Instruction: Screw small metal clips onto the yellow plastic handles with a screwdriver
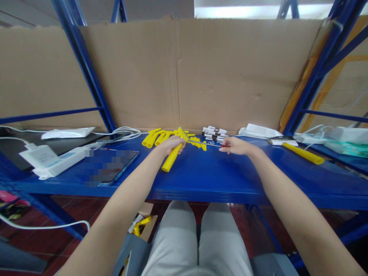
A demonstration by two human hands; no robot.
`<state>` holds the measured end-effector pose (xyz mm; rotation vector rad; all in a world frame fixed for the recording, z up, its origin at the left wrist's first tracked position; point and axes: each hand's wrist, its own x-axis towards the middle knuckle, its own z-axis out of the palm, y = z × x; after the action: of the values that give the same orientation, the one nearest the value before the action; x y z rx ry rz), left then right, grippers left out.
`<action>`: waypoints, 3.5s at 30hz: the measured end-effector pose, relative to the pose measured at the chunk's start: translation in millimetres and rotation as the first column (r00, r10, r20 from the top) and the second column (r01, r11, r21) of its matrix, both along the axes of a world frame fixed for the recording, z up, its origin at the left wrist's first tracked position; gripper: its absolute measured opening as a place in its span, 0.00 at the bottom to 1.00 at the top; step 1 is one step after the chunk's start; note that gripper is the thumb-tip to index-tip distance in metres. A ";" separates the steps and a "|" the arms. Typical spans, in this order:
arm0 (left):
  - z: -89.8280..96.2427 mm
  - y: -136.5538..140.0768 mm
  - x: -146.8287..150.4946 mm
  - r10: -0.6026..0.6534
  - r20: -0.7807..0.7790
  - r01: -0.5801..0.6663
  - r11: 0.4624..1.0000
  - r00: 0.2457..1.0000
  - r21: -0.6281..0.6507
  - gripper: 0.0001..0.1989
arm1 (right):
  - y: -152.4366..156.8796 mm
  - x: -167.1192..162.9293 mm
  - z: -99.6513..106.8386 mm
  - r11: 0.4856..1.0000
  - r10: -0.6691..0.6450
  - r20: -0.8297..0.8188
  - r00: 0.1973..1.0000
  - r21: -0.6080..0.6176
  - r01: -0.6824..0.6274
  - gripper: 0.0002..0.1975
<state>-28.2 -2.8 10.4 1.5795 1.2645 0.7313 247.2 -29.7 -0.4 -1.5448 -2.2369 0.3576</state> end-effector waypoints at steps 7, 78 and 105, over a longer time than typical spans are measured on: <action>-3.3 0.3 0.8 0.015 -0.029 -0.014 0.999 0.999 0.043 0.06 | -6.4 -10.5 5.5 0.990 -0.081 0.141 0.987 0.129 0.063 0.07; 4.1 0.4 -12.0 0.252 -0.144 -0.014 0.533 0.957 0.846 0.10 | 2.6 -15.5 -9.7 0.888 -0.029 0.027 0.999 0.459 0.014 0.09; 4.7 -1.7 -13.5 0.345 -0.237 0.033 0.508 0.908 0.861 0.15 | 19.9 -25.6 -24.5 0.995 0.097 -0.321 0.942 0.047 -0.087 0.07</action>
<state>-41.7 -4.6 15.1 2.5433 1.4298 1.3681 221.6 -9.8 -24.9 -1.2625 -2.0491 0.5560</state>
